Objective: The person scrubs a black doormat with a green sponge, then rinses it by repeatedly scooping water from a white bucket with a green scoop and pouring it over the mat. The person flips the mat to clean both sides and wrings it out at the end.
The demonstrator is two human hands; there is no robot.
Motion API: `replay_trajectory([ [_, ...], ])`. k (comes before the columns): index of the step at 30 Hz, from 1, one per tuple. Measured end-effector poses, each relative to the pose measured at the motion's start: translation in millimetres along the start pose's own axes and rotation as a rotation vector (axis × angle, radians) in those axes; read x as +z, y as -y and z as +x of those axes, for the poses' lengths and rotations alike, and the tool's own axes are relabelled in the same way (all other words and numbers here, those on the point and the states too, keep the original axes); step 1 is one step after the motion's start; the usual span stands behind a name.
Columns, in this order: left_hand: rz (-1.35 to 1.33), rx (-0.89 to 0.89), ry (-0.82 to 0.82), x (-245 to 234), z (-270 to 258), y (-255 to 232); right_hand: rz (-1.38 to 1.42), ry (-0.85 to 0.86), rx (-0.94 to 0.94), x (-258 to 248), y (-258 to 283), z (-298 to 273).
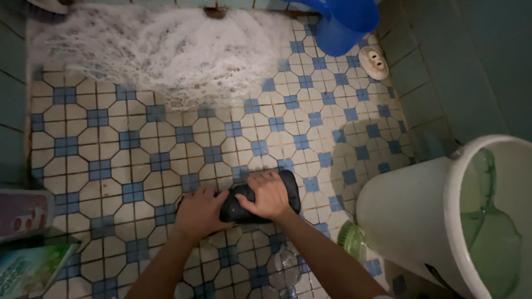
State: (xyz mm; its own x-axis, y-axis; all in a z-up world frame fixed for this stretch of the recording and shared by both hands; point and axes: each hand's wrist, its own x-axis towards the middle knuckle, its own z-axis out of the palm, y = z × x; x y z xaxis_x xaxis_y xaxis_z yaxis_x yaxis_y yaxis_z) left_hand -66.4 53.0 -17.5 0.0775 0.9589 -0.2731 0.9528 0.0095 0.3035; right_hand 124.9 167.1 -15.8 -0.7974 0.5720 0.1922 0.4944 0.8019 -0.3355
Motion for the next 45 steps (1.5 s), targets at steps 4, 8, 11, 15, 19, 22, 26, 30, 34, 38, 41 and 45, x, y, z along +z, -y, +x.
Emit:
replay_trajectory([
  [4,0.007,-0.039,0.038,-5.9,3.1,-2.7,-0.014,-0.006,0.028,4.8,3.7,-5.4],
  [8,0.073,-0.116,0.136,-13.0,-0.6,-10.6,0.008,-0.036,0.099,-2.3,17.1,-18.7],
  [11,0.086,-0.153,0.158,-14.1,-0.2,-13.7,0.016,-0.136,0.173,-25.0,34.9,-32.9],
  [15,0.153,-0.181,0.195,-14.4,-2.6,-16.4,0.011,-0.489,0.646,-14.8,11.2,-79.6],
  [19,0.05,-0.165,0.196,-8.7,-16.7,-22.6,0.325,-0.039,1.121,-9.3,-32.9,-114.8],
  [22,-0.04,-0.166,0.378,-14.4,-37.0,-34.2,0.363,-0.078,0.876,-25.1,-28.6,-128.3],
  [26,-0.148,-0.176,0.293,-16.4,-45.0,-64.6,0.71,-0.214,1.001,-62.0,-14.2,-128.1],
  [30,-0.304,0.057,0.032,-54.4,-57.2,-113.2,1.188,-0.262,1.373,-121.9,18.8,-97.2],
  [34,-0.364,0.189,-0.138,-35.6,-44.6,-122.3,1.328,-0.334,1.411,-143.6,28.2,-100.4],
  [38,-0.383,0.126,-0.174,-33.9,-23.0,-114.3,1.606,-0.432,1.145,-193.2,75.3,-93.8],
  [41,-0.73,0.098,-0.298,-19.6,-11.7,-111.1,1.308,-0.354,0.93,-169.4,105.5,-124.0],
  [45,-1.227,0.042,0.02,-9.7,-15.6,-107.9,1.062,-0.169,0.853,-135.4,139.9,-150.8],
])
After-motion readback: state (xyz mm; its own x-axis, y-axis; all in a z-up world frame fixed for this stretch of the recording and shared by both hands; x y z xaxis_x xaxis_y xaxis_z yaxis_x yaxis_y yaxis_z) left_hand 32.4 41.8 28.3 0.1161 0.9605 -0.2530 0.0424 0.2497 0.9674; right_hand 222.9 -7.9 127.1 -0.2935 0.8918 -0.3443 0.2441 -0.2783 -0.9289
